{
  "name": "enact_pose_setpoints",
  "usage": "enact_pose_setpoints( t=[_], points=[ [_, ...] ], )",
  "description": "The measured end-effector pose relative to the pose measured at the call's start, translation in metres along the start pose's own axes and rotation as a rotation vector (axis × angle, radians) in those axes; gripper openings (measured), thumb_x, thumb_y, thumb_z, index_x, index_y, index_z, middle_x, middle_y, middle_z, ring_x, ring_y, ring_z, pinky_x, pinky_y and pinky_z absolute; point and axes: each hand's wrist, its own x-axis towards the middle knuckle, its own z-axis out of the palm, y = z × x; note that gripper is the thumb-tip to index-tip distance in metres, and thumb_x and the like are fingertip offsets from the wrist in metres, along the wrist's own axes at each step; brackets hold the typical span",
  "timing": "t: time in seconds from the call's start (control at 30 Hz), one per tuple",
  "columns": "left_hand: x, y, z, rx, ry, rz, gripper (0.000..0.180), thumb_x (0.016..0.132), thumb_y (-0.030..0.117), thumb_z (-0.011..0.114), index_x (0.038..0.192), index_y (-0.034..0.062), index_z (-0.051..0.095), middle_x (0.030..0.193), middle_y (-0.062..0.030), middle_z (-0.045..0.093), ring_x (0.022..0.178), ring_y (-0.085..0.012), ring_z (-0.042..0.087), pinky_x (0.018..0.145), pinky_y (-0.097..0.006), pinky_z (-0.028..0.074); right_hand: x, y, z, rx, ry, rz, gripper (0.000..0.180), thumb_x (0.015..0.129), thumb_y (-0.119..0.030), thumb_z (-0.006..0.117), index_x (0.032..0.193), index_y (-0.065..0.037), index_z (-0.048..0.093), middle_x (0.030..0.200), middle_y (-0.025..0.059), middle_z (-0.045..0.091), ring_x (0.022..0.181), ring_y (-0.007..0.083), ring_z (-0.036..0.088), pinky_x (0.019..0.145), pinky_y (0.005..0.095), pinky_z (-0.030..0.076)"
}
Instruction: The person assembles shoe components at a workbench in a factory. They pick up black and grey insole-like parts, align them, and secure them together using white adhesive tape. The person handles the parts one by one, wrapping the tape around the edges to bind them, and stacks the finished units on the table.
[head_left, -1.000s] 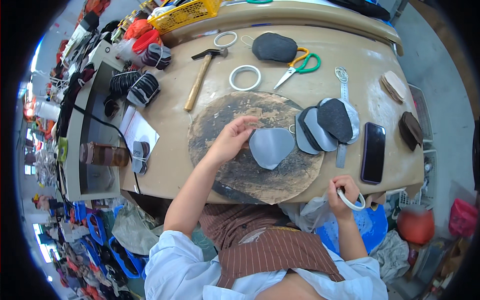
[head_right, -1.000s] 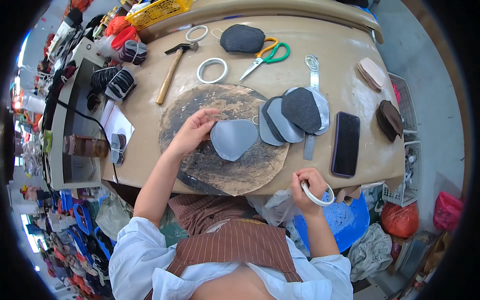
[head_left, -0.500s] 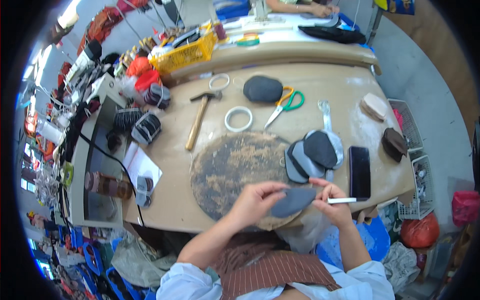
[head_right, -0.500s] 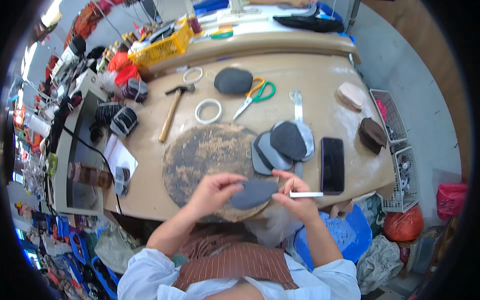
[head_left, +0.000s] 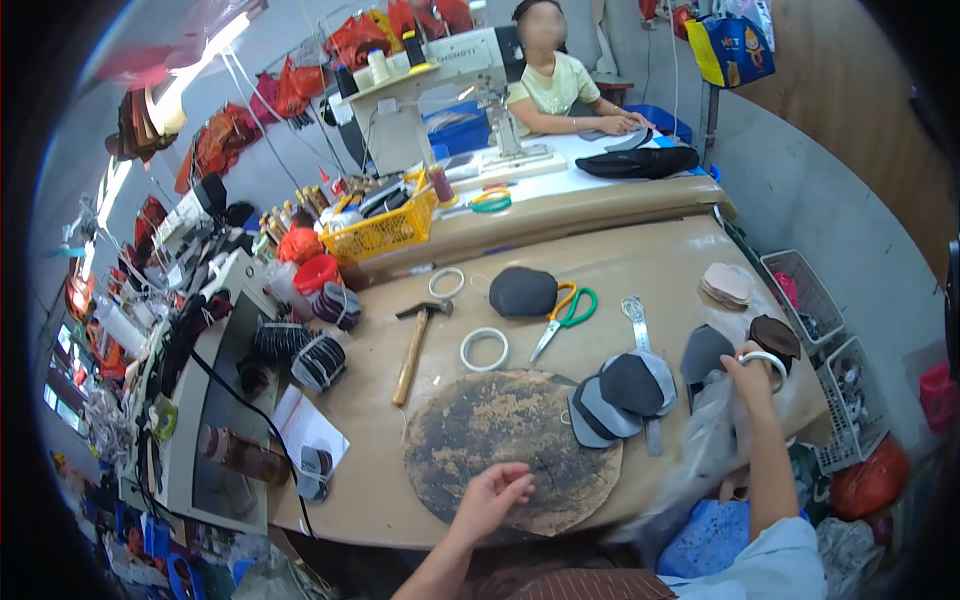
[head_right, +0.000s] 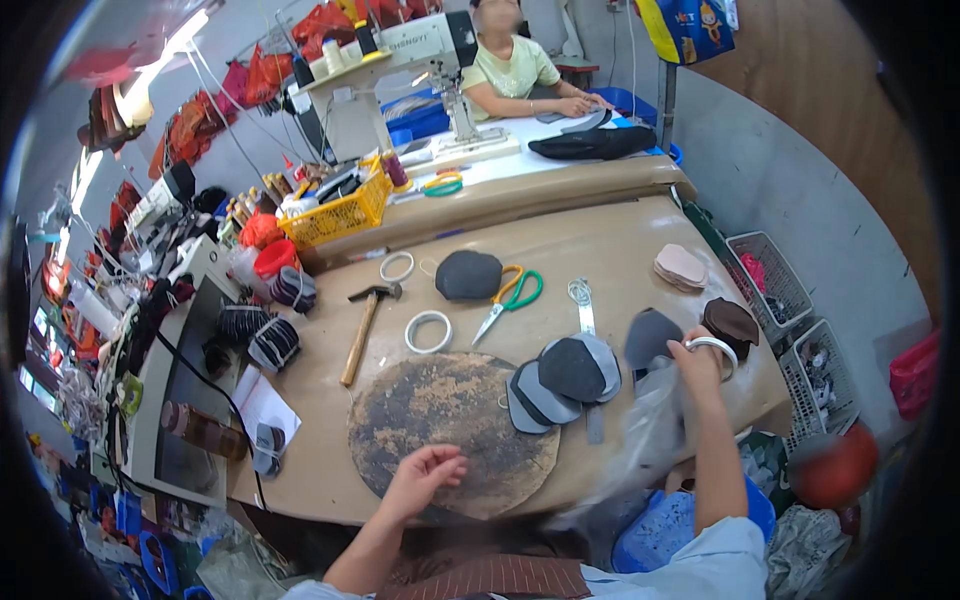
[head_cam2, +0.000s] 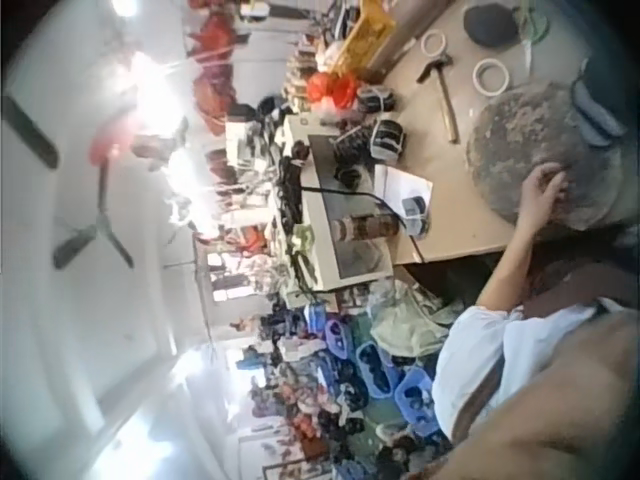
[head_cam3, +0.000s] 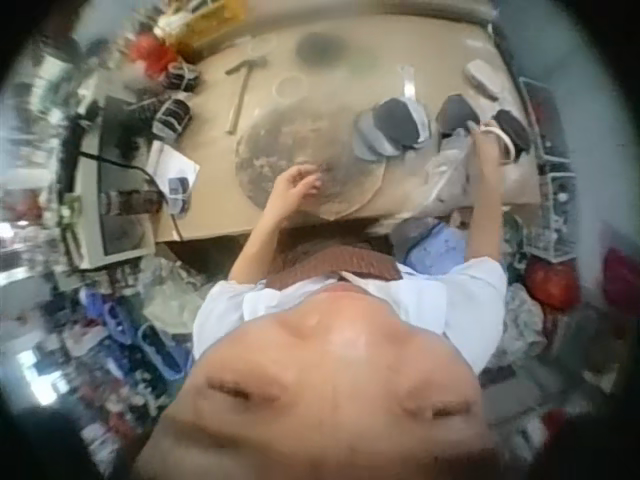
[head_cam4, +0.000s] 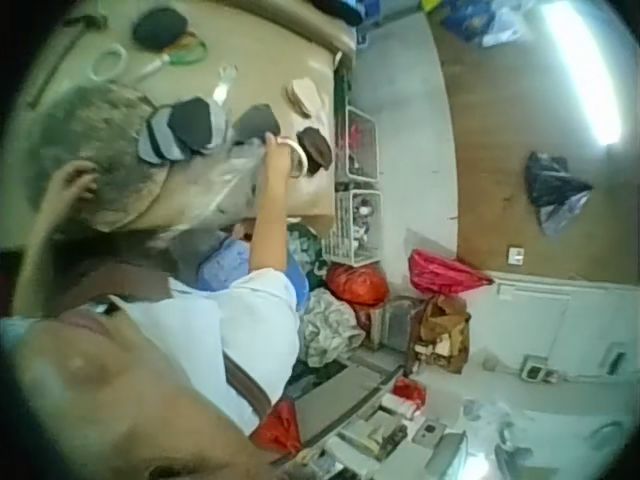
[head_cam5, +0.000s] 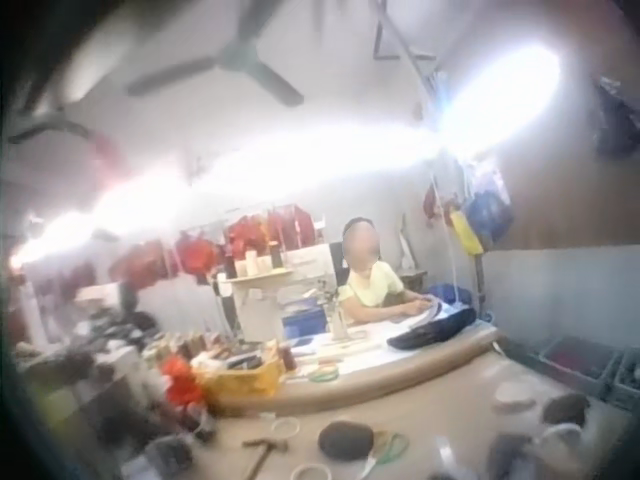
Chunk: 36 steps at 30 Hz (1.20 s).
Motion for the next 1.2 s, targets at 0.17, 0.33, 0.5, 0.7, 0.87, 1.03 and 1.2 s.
enact_pose_setpoints(
  t=[0.17, 0.33, 0.5, 0.7, 0.87, 1.03, 1.2],
  points=[
    [-0.018, -0.002, -0.013, -0.265, 0.029, -0.123, 0.045, 0.096, 0.014, 0.055, 0.135, -0.0017, 0.040, 0.131, -0.0185, 0.052, 0.115, -0.0229, 0.057, 0.092, -0.032, 0.050, -0.009, -0.017, 0.015, 0.051, -0.003, -0.332, 0.034, 0.070, -0.021, 0.078, 0.071, -0.004, 0.048, 0.083, 0.0119, 0.057, 0.077, 0.0265, 0.055, 0.067, 0.0398, 0.044],
    [0.031, 0.010, 0.010, -0.420, -0.032, -0.245, 0.052, 0.100, 0.031, 0.045, 0.138, -0.0031, 0.034, 0.135, -0.0171, 0.050, 0.123, -0.0267, 0.050, 0.101, -0.040, 0.042, -0.014, -0.059, 0.068, 0.051, -0.587, -0.289, 0.037, 0.074, -0.030, 0.076, 0.072, -0.004, 0.050, 0.076, 0.0113, 0.056, 0.074, 0.0223, 0.056, 0.066, 0.0380, 0.045],
    [0.093, 0.010, 0.047, -0.476, -0.077, -0.318, 0.045, 0.101, 0.035, 0.041, 0.128, -0.0013, 0.045, 0.122, -0.0131, 0.058, 0.111, -0.0225, 0.057, 0.095, -0.038, 0.045, -0.016, -0.053, 0.094, -0.041, -0.637, -0.204, 0.038, 0.073, -0.033, 0.078, 0.071, -0.004, 0.053, 0.080, 0.0117, 0.057, 0.077, 0.0244, 0.056, 0.069, 0.0368, 0.045],
    [0.121, 0.032, 0.073, -0.110, -0.061, -0.093, 0.052, 0.092, 0.037, 0.060, 0.121, -0.0045, 0.050, 0.110, -0.0133, 0.062, 0.099, -0.0195, 0.060, 0.088, -0.032, 0.046, -0.022, -0.072, 0.092, 0.038, -0.737, -0.292, 0.033, 0.073, -0.027, 0.079, 0.072, -0.006, 0.053, 0.110, 0.0186, 0.055, 0.123, 0.0330, 0.045, 0.093, 0.0401, 0.040],
    [0.146, 0.020, 0.090, 0.384, 0.214, 0.246, 0.060, 0.078, 0.029, 0.076, 0.118, -0.0082, 0.050, 0.106, -0.0177, 0.063, 0.096, -0.0216, 0.061, 0.083, -0.033, 0.050, -0.041, -0.085, 0.097, 0.065, -0.733, -0.316, 0.031, 0.072, -0.025, 0.079, 0.072, -0.007, 0.054, 0.109, 0.0185, 0.055, 0.118, 0.0329, 0.048, 0.091, 0.0390, 0.042],
    [0.118, 0.024, 0.075, 0.115, 0.098, 0.143, 0.064, 0.074, 0.017, 0.080, 0.122, -0.0071, 0.046, 0.113, -0.0185, 0.059, 0.100, -0.0212, 0.060, 0.085, -0.031, 0.050, -0.078, -0.096, 0.089, 0.179, -0.792, -0.237, 0.031, 0.072, -0.028, 0.079, 0.071, -0.007, 0.055, 0.117, 0.0225, 0.051, 0.115, 0.0369, 0.050, 0.091, 0.0410, 0.042],
    [0.051, 0.007, 0.022, 0.150, 0.118, 0.143, 0.068, 0.075, 0.015, 0.080, 0.128, -0.0046, 0.041, 0.111, -0.0159, 0.057, 0.098, -0.0212, 0.060, 0.083, -0.032, 0.051, -0.142, -0.114, 0.091, 0.261, -0.758, -0.429, 0.026, 0.071, -0.025, 0.079, 0.072, -0.008, 0.059, 0.131, 0.0282, 0.043, 0.125, 0.0420, 0.041, 0.100, 0.0446, 0.036]
  ],
)
